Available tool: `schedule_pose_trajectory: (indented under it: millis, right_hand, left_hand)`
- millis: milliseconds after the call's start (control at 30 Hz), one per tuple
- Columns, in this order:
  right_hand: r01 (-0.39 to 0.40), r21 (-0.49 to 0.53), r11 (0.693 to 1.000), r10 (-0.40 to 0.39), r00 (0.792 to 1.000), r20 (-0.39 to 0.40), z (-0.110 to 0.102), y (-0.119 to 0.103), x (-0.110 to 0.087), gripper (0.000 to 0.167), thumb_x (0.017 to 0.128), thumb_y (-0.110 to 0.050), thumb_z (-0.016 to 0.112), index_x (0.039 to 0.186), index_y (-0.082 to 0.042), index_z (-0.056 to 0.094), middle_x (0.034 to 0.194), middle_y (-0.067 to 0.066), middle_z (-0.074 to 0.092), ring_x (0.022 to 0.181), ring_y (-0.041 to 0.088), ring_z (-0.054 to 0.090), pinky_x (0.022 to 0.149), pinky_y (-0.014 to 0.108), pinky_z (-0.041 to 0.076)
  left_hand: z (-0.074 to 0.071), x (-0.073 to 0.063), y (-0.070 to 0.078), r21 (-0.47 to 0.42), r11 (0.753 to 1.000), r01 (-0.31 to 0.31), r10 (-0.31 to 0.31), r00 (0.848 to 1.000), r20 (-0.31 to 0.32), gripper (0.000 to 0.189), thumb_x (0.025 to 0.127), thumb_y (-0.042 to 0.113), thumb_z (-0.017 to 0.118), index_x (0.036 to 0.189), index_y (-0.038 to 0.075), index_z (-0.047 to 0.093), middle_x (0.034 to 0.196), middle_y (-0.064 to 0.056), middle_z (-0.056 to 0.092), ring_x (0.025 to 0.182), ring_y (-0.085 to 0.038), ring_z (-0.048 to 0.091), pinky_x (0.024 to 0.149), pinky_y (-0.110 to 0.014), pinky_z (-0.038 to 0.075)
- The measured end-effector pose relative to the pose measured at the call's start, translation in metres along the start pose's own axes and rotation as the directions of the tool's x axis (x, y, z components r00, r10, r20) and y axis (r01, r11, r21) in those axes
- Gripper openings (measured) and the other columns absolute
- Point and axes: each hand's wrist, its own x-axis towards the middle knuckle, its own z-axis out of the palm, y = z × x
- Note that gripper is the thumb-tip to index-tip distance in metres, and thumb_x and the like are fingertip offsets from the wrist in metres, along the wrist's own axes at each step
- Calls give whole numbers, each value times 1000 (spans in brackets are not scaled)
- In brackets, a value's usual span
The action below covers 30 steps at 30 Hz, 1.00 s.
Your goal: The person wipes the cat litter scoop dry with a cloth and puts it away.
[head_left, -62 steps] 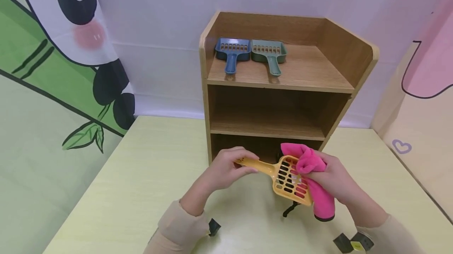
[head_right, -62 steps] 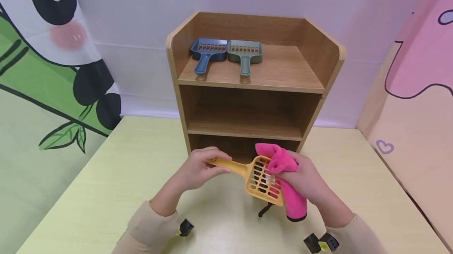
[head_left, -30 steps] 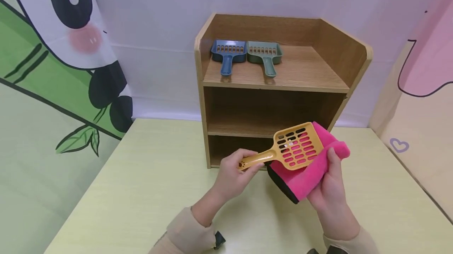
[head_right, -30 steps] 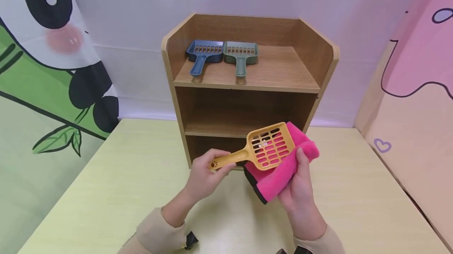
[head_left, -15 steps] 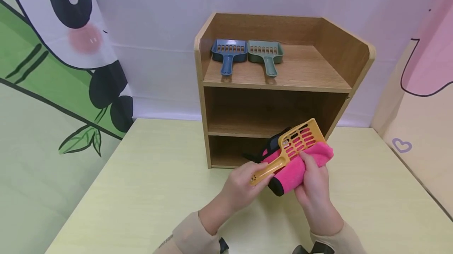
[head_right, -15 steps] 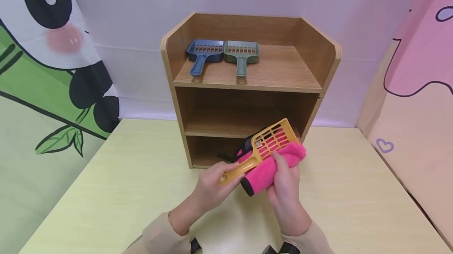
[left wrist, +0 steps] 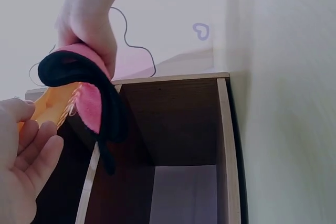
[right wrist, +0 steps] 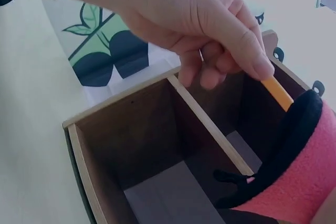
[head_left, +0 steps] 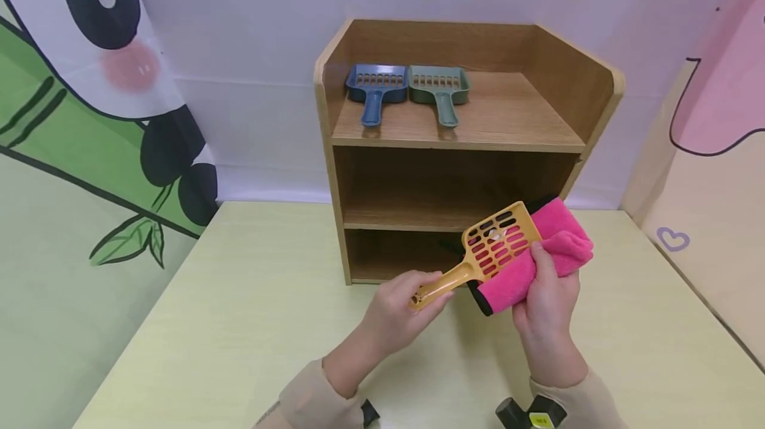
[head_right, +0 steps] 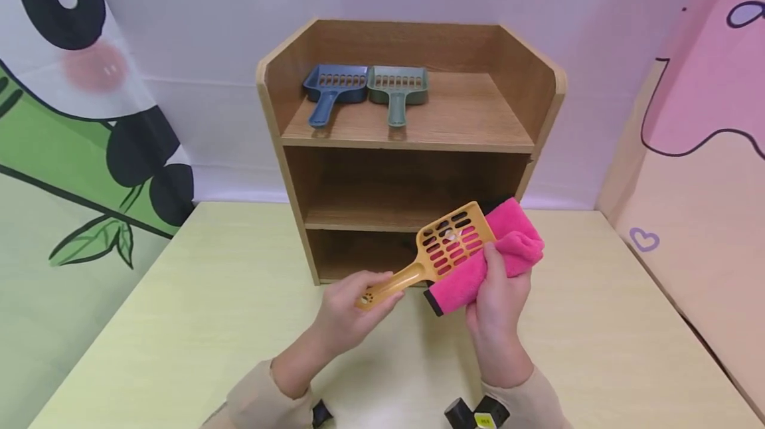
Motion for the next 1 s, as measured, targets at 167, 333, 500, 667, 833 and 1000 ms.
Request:
schedule_pose_trajectory:
  millis: [167, 333, 500, 667, 833, 1000]
  right_hand:
    - [-53, 6, 999, 53, 998, 28, 3, 3, -7, 51, 93, -26, 59, 137, -23, 33, 141, 1, 43, 129, 20, 45, 99, 37, 46]
    - [-150, -13, 989, 151, 984, 94, 6, 9, -18, 52, 95, -31, 55, 141, -26, 30, 143, -1, 40, 131, 18, 43, 99, 34, 47]
    - [-230, -12, 973, 229, 960, 161, 7, 12, -25, 52, 97, -31, 51, 144, -29, 27, 146, -3, 37, 132, 17, 41, 97, 30, 48]
    - [-338, -59, 939, 343, 914, 218, 7, 13, -24, 57, 99, -30, 47, 148, -29, 19, 148, -5, 32, 135, 16, 36, 105, 31, 41]
    - [-433, -110, 894, 446, 851, 277, 7, 14, -23, 59, 101, -25, 43, 151, -24, 12, 149, -4, 29, 136, 16, 33, 108, 30, 38]
    - [-413, -102, 905, 425, 879, 215, 7, 15, -20, 63, 99, -21, 50, 151, -25, 15, 149, -4, 31, 135, 16, 36, 107, 30, 39]
  left_hand:
    - [1, -2, 0, -37, 997, 62, -61, 998, 12, 26, 88, 21, 68, 97, -2, 64, 85, -12, 71, 66, -12, 65, 61, -7, 49]
    - [2, -3, 0, -45, 994, 98, -98, 995, 20, 26, 82, 16, 74, 98, -2, 63, 87, -11, 71, 70, -14, 66, 63, -9, 50]
    - [2, -3, -1, -53, 992, 117, -116, 993, 18, 29, 79, 13, 77, 99, -1, 63, 85, -11, 70, 70, -14, 66, 64, -11, 52]
    - [2, -5, -2, -35, 990, 138, -137, 990, 39, 29, 83, 20, 73, 100, -1, 63, 87, -11, 71, 71, -14, 66, 66, -12, 52]
    - [3, -6, -3, -4, 990, 143, -143, 989, 50, 31, 86, 24, 71, 102, -1, 63, 90, -11, 71, 75, -16, 69, 69, -14, 54]
    - [4, -7, -3, 48, 994, 93, -97, 992, 79, 28, 85, 21, 72, 100, -1, 64, 90, -10, 72, 74, -15, 69, 68, -15, 54]
